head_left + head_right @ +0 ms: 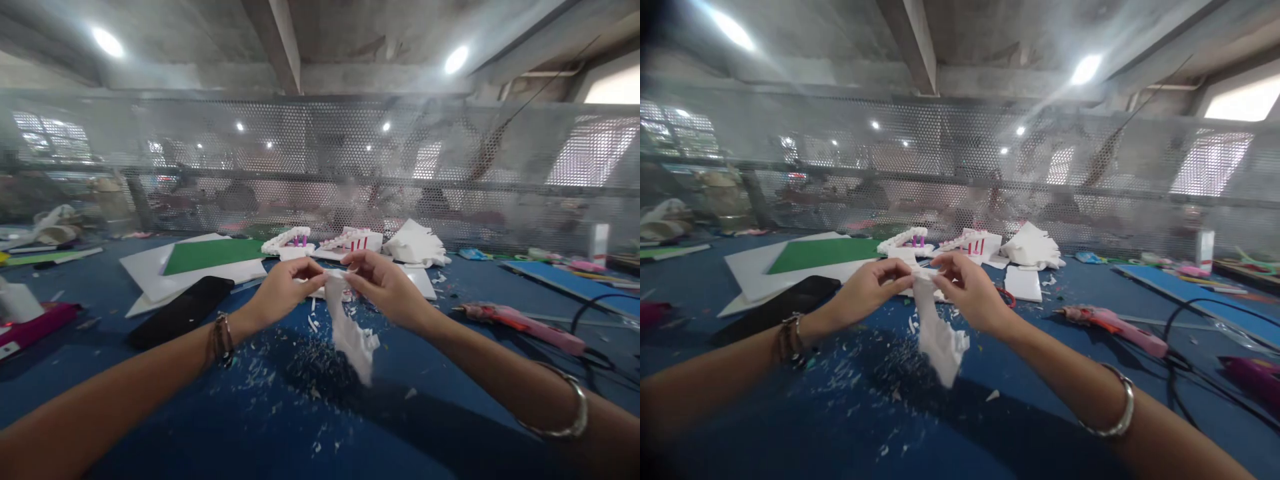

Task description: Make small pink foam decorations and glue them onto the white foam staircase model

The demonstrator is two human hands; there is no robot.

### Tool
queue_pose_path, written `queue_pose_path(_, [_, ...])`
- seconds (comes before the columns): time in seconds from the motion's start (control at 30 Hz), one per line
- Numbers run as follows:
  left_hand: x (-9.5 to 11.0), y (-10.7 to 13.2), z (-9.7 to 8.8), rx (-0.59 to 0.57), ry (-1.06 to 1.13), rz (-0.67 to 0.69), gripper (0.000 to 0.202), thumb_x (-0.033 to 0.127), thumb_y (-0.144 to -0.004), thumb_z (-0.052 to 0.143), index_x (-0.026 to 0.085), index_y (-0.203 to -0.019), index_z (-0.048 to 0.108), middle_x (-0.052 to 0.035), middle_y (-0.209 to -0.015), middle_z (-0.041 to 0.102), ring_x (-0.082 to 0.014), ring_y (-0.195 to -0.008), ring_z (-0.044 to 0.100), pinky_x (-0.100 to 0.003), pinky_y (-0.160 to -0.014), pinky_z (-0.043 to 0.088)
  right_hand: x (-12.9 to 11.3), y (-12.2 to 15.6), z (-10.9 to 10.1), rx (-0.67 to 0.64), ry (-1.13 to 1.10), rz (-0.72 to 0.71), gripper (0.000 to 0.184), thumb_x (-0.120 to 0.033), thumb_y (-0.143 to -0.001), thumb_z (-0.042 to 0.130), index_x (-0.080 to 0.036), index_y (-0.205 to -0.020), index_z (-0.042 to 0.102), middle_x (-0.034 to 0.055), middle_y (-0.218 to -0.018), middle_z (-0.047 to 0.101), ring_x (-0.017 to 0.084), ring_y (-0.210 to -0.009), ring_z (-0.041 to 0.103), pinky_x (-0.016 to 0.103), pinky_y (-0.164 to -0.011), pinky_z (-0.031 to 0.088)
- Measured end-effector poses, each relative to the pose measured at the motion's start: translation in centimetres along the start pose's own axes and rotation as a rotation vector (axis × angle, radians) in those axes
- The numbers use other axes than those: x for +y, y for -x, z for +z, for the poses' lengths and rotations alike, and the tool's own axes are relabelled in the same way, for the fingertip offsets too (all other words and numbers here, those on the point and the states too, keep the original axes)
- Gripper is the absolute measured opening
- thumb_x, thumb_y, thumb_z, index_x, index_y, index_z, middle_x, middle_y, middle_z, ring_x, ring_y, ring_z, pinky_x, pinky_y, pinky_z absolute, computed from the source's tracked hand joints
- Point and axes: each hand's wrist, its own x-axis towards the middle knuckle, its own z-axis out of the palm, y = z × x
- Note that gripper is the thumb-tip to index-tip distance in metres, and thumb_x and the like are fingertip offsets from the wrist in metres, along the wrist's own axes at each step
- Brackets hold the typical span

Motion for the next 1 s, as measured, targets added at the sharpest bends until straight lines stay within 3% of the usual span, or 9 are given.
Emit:
queue_pose_path(0.1, [0.6,-1.0,0.1,0.027,-0.028,0.065,0.01,0.022,-0.075,0.05,0.014,-0.071,0.055,-0.0014,-0.071,0.056,-0.0111,-0.07,0.051,-0.023,-0.068,0.04,-0.2,-0.1,-0.3,0.02,0.007,0.008,0.022,-0.029,-0.074,0.048,-0.014,-0.09,0.049,-0.0002,-0.068,0.047,0.008,-0.057,0.044,0.022,-0.049,0.037])
queue_pose_path(0.3, [-0.4,-1.1,1.2,-0.025,0.006,0.094,0.008,0.021,-0.076,0.048,0.014,-0.076,0.052,-0.0003,-0.071,0.058,-0.009,-0.065,0.054,-0.019,-0.061,0.043,0.0,0.1,0.0,0.051,0.051,0.009,0.012,-0.028,-0.074,0.05,-0.016,-0.07,0.049,-0.0002,-0.065,0.051,0.007,-0.056,0.046,0.021,-0.049,0.039])
queue_pose_path(0.73, [-1.9,0.5,1.7,-0.055,0.033,0.072,0.013,0.025,-0.077,0.05,0.015,-0.078,0.057,-0.0015,-0.075,0.063,-0.0106,-0.071,0.056,-0.021,-0.065,0.044,0.6,1.0,1.1,-0.003,0.21,-0.08,0.003,-0.015,-0.068,0.05,-0.017,-0.068,0.049,-0.0027,-0.062,0.053,0.008,-0.058,0.047,0.022,-0.055,0.039])
queue_pose_path(1.0, [-1.6,0.8,1.8,-0.027,0.056,0.057,0.01,0.022,-0.079,0.045,0.016,-0.079,0.053,0.0011,-0.071,0.058,-0.0091,-0.065,0.053,-0.019,-0.059,0.042,0.5,1.0,1.0,-0.036,0.073,0.002,0.005,-0.02,-0.073,0.049,-0.017,-0.073,0.045,-0.0023,-0.066,0.05,0.006,-0.056,0.049,0.019,-0.049,0.042])
